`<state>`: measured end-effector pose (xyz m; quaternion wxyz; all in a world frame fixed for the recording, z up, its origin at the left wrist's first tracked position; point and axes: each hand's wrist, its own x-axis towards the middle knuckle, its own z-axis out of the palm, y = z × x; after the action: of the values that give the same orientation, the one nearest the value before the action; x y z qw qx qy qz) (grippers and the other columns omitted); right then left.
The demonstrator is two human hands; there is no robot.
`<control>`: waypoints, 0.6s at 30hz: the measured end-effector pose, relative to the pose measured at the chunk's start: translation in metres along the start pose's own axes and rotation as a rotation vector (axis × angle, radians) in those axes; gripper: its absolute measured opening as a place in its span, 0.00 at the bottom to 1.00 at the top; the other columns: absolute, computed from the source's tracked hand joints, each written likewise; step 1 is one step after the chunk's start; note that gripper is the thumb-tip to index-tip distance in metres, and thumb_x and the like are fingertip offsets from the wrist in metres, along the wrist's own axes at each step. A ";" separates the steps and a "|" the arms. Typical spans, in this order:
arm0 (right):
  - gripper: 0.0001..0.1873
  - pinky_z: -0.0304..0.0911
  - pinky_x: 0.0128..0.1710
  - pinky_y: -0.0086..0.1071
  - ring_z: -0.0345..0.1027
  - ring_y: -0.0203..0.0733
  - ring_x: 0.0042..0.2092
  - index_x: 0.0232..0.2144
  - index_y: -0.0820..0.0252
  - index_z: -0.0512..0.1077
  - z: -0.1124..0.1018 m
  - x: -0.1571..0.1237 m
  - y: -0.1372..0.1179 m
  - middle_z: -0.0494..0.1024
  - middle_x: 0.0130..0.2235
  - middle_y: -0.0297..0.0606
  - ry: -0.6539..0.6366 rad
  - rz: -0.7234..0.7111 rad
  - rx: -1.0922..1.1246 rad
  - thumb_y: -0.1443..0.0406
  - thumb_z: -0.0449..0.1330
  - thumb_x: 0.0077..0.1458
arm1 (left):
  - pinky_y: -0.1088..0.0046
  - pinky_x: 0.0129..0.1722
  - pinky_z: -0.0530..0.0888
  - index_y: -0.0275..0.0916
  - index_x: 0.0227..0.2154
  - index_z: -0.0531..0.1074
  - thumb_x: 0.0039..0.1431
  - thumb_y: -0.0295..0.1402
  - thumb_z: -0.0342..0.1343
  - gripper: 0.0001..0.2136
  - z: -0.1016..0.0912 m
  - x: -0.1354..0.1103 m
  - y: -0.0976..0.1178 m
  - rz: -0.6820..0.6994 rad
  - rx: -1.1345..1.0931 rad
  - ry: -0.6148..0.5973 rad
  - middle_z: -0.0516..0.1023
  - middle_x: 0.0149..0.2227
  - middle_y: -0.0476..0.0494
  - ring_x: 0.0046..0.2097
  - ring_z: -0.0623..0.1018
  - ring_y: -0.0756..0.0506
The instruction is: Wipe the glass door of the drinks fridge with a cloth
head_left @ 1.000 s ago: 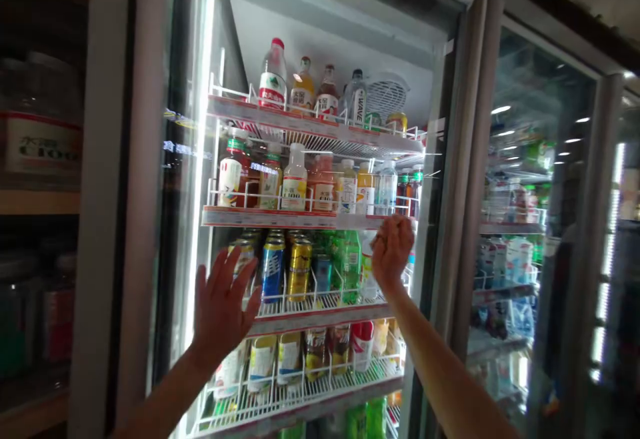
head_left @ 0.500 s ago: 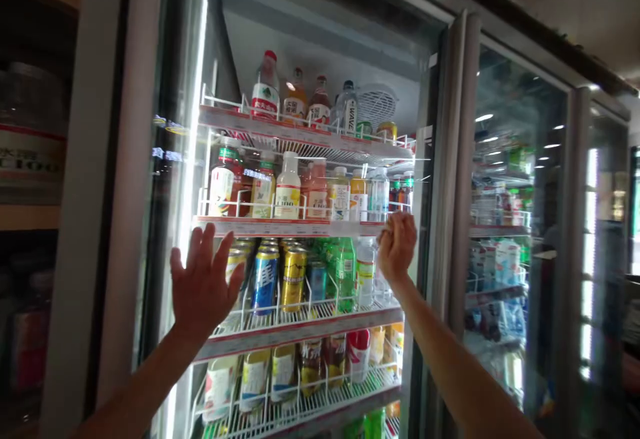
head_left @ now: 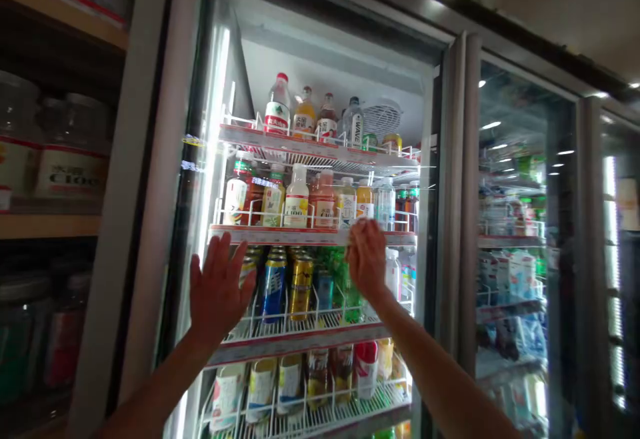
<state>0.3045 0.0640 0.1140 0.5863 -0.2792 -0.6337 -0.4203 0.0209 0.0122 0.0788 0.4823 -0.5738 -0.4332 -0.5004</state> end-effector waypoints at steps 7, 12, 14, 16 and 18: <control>0.22 0.53 0.57 0.53 0.51 0.49 0.62 0.54 0.60 0.62 -0.001 0.000 0.016 0.64 0.57 0.49 0.126 0.106 -0.140 0.68 0.46 0.58 | 0.52 0.62 0.46 0.47 0.63 0.38 0.61 0.35 0.46 0.31 0.001 -0.001 0.000 0.003 0.001 0.007 0.42 0.66 0.42 0.66 0.47 0.40; 0.23 0.51 0.59 0.52 0.47 0.49 0.64 0.56 0.58 0.60 0.017 0.008 -0.018 0.61 0.59 0.47 0.159 0.100 -0.103 0.68 0.47 0.58 | 0.53 0.63 0.46 0.47 0.63 0.39 0.61 0.35 0.46 0.30 0.002 -0.001 -0.001 0.003 -0.012 0.023 0.41 0.66 0.43 0.66 0.47 0.40; 0.24 0.50 0.60 0.49 0.44 0.48 0.65 0.56 0.55 0.61 0.023 0.003 -0.046 0.61 0.60 0.44 0.042 -0.067 -0.061 0.68 0.49 0.57 | 0.53 0.63 0.45 0.48 0.63 0.39 0.61 0.36 0.46 0.30 0.002 -0.001 -0.001 -0.008 -0.033 0.020 0.41 0.66 0.44 0.66 0.48 0.41; 0.23 0.49 0.61 0.48 0.43 0.47 0.65 0.55 0.54 0.62 0.022 -0.001 -0.054 0.61 0.60 0.41 -0.034 -0.158 -0.051 0.68 0.50 0.56 | 0.53 0.63 0.45 0.49 0.63 0.40 0.61 0.37 0.46 0.30 0.002 -0.001 -0.001 -0.020 -0.056 0.016 0.42 0.66 0.45 0.66 0.48 0.40; 0.23 0.49 0.60 0.49 0.45 0.47 0.65 0.55 0.54 0.62 0.015 0.000 -0.035 0.61 0.60 0.42 -0.007 -0.095 -0.069 0.68 0.49 0.57 | 0.53 0.63 0.45 0.49 0.63 0.40 0.61 0.38 0.46 0.30 0.002 -0.002 -0.001 -0.027 -0.072 0.017 0.42 0.66 0.45 0.66 0.48 0.40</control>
<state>0.2674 0.0592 0.1078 0.5534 -0.2703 -0.6334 -0.4685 0.0203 0.0142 0.0769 0.4581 -0.5808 -0.4185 -0.5269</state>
